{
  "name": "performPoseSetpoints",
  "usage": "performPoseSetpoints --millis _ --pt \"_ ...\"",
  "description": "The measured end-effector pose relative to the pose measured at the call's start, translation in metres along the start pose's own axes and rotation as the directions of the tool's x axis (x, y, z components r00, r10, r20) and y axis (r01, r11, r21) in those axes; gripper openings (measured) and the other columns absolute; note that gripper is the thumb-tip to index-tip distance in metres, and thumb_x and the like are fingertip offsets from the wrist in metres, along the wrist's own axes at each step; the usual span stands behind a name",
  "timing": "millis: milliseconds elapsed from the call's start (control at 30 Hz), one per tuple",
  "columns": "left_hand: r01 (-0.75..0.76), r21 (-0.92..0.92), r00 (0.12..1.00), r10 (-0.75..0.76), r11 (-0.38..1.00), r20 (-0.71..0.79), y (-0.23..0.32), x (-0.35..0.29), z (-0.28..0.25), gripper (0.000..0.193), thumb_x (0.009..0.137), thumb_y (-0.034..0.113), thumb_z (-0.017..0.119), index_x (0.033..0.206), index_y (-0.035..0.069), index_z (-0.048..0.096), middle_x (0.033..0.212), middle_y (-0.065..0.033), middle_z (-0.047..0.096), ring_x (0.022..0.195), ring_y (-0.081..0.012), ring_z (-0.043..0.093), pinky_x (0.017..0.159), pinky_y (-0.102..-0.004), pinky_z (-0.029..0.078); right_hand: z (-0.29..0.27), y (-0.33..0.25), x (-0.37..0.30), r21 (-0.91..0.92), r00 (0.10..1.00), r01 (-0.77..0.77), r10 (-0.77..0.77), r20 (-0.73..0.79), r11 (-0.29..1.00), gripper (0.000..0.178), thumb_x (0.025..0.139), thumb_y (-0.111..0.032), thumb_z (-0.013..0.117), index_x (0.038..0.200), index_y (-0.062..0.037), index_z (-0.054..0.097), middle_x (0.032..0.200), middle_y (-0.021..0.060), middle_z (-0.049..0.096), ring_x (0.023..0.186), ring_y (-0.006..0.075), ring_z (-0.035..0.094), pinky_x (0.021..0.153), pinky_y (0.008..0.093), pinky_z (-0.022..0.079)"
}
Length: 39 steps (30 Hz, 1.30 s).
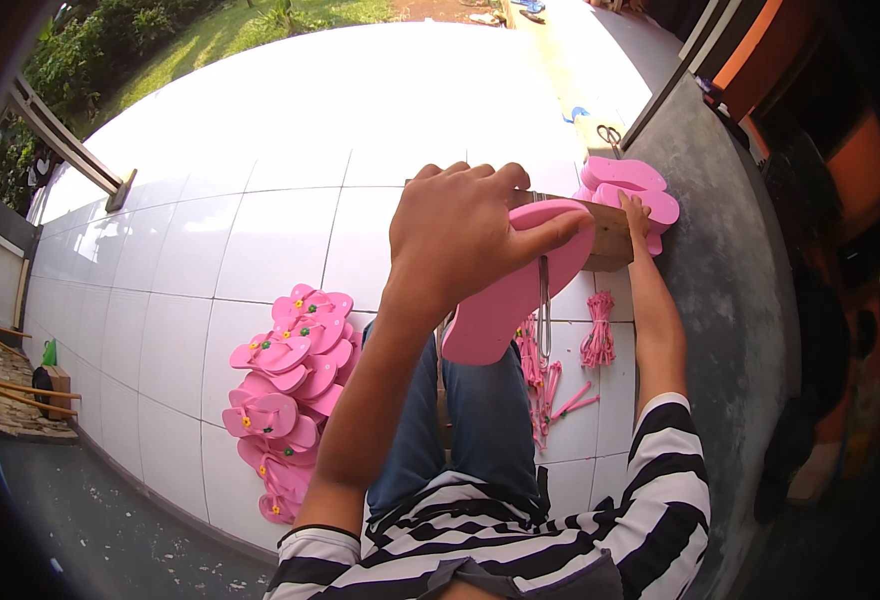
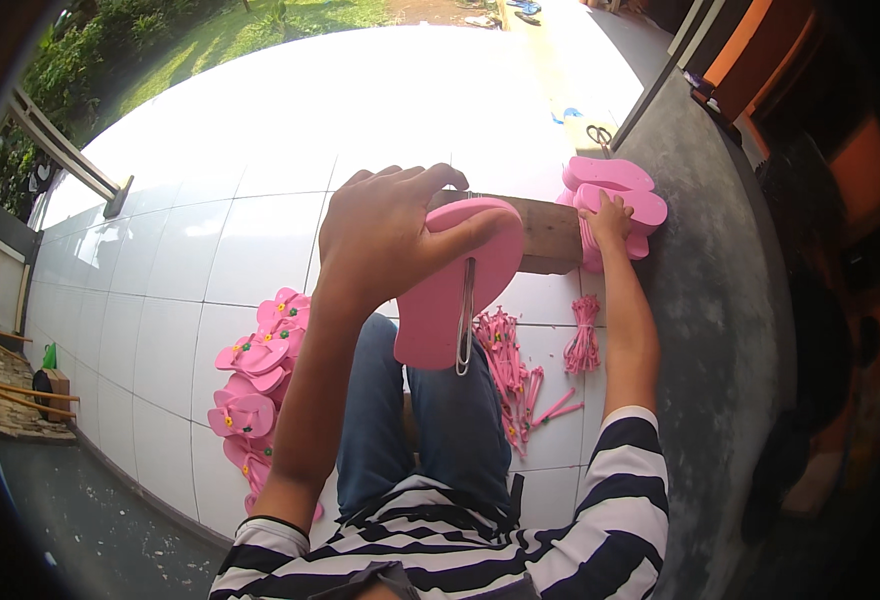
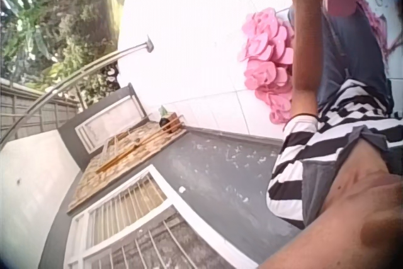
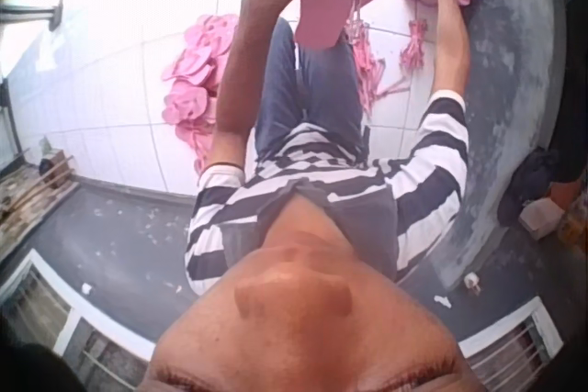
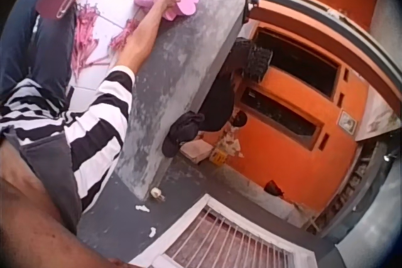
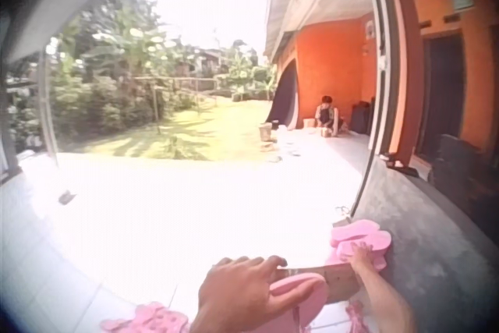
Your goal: The person assembles flip-flops by pulling the straps through the pre-drilled holes in the soles using a wooden jig. The person places a sole onto the jig's metal hook, loops the strap through, and repeats this for multiple pairs.
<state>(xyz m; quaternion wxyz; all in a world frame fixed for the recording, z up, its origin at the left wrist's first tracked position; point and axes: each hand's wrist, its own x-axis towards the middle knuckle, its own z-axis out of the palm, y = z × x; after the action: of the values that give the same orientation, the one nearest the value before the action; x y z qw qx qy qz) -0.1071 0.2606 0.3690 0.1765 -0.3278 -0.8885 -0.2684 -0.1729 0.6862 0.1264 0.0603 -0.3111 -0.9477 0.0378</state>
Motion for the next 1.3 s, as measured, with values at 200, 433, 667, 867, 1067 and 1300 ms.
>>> performPoseSetpoints --millis 200,433,667,867,1067,1300 --pt "0.010 -0.020 0.998 -0.009 1.000 0.062 0.005 0.003 -0.003 0.066 0.082 0.073 0.056 0.091 0.010 0.073 0.073 -0.0130 0.069 0.073 -0.0321 0.068 0.073 -0.0419 0.051 -0.005 0.030 -0.009 -0.147 0.891 0.279 -0.313 -0.329 0.949 0.044 0.089 -0.031 0.068 0.129 -0.0135 0.062 0.127 0.0118 0.058 0.116 0.0327 0.055 0.092 0.0433 0.052" --pt "0.001 0.002 0.997 -0.001 1.000 0.081 0.007 0.006 0.002 0.063 0.084 0.071 0.056 0.093 0.010 0.072 0.072 -0.0106 0.069 0.074 -0.0310 0.068 0.074 -0.0407 0.051 -0.086 0.026 -0.098 0.263 0.682 0.467 -0.155 -0.715 0.844 0.030 0.099 -0.014 0.057 0.128 -0.0074 0.063 0.121 0.0150 0.058 0.109 0.0334 0.060 0.091 0.0415 0.052" --pt "-0.162 -0.142 0.971 0.132 0.977 -0.201 -0.006 -0.007 0.001 0.060 0.089 0.062 0.058 0.118 0.010 0.065 0.106 -0.0118 0.069 0.095 -0.0261 0.066 0.085 -0.0399 0.050 -0.171 -0.036 -0.283 0.254 0.393 0.679 -0.049 -0.918 0.688 0.030 0.093 -0.001 0.065 0.123 -0.0063 0.065 0.124 0.0131 0.052 0.120 0.0337 0.058 0.096 0.0416 0.057" --pt "-0.142 -0.829 0.985 -0.001 0.542 -0.170 0.027 -0.072 -0.033 0.070 0.092 0.058 0.059 0.133 0.002 0.056 0.116 -0.0114 0.064 0.087 -0.0166 0.055 0.065 -0.0264 0.043 -0.187 -0.063 -0.420 0.181 0.292 0.953 -0.582 -0.759 0.242 0.037 0.077 -0.011 0.082 0.112 -0.0156 0.071 0.125 0.0019 0.049 0.124 0.0199 0.055 0.103 0.0329 0.054" --pt "0.202 -0.919 0.977 -0.137 0.337 0.164 0.039 -0.124 -0.046 0.053 0.084 0.016 0.078 0.129 0.000 0.055 0.117 -0.0113 0.067 0.099 -0.0143 0.062 0.082 -0.0289 0.050 -0.156 -0.073 -0.438 0.320 0.131 0.945 -0.815 -0.564 -0.070 0.029 0.079 -0.014 0.080 0.107 -0.0109 0.072 0.115 0.0028 0.062 0.113 0.0262 0.060 0.104 0.0406 0.052" --pt "-0.122 -0.760 0.990 0.138 0.639 -0.043 0.021 -0.145 -0.023 0.030 0.070 0.001 0.079 0.098 0.006 0.069 0.099 -0.0088 0.072 0.090 -0.0201 0.062 0.082 -0.0327 0.049 -0.170 -0.082 -0.416 0.731 0.736 0.660 -0.348 -0.581 0.173 0.058 0.075 -0.014 0.084 0.123 -0.0093 0.052 0.122 0.0136 0.059 0.116 0.0346 0.056 0.098 0.0470 0.046"
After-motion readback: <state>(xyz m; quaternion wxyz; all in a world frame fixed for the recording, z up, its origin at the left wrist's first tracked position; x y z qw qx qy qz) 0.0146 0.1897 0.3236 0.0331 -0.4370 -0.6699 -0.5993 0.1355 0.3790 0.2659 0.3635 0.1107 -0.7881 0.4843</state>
